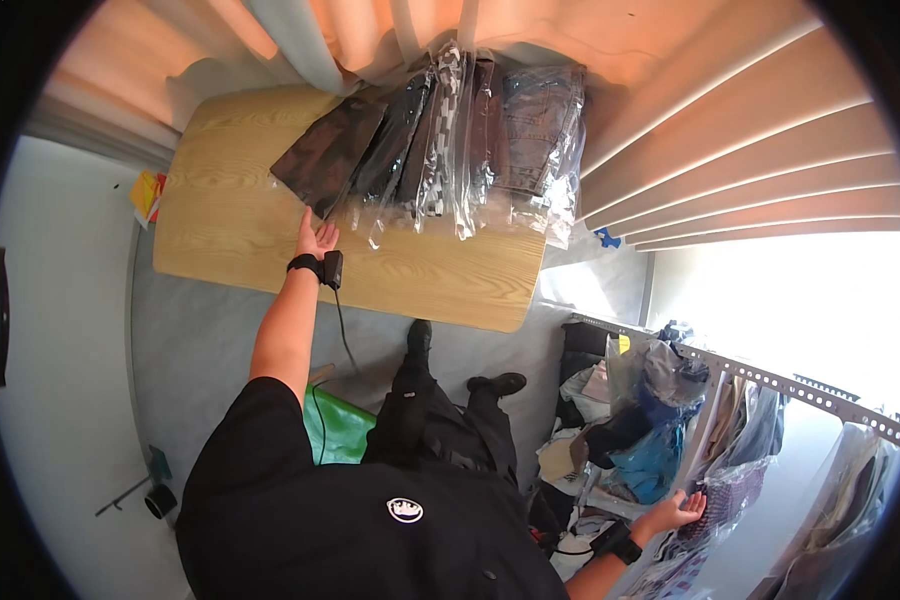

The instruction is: Organizing packaged clothes by moving them from a table to a shelving unit.

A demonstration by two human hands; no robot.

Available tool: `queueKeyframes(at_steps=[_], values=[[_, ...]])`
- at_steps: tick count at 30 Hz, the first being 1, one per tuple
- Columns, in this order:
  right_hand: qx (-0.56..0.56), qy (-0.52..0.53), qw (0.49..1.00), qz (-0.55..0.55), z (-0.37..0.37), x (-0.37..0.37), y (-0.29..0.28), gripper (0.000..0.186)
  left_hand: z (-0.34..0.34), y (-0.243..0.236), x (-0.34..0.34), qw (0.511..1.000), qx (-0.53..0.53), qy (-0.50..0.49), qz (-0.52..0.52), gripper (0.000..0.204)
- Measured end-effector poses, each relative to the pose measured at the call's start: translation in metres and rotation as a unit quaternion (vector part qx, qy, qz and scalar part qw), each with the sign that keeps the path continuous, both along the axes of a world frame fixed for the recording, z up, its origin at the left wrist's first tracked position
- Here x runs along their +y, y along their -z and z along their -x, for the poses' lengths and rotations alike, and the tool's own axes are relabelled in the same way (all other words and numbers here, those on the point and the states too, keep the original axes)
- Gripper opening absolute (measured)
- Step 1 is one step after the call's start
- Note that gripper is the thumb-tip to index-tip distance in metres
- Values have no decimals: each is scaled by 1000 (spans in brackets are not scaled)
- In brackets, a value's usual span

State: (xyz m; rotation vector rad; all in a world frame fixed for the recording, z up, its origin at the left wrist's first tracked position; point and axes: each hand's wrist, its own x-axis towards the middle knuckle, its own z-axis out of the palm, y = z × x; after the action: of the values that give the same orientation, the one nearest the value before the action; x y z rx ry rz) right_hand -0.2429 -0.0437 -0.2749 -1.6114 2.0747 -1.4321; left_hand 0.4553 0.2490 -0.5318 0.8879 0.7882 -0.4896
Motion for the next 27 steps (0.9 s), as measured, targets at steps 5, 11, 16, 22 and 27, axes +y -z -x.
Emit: queueKeyframes(at_steps=[5,11,16,22,27], values=[[41,-94,988,-114,-29,31,7,46,-38,1,-13,994,99,14,-47,45],[-78,-234,919,-309,-79,65,25,43,-31,-52,-32,993,-116,25,-12,29],[-169,-321,756,-545,-176,104,19,33,42,-156,-40,957,-286,1,46,25],[-533,-419,414,-608,-252,140,-4,51,224,-213,-35,860,-405,294,-101,23],[-721,-370,362,-460,-208,131,-30,54,357,-216,-37,467,-562,670,129,36]])
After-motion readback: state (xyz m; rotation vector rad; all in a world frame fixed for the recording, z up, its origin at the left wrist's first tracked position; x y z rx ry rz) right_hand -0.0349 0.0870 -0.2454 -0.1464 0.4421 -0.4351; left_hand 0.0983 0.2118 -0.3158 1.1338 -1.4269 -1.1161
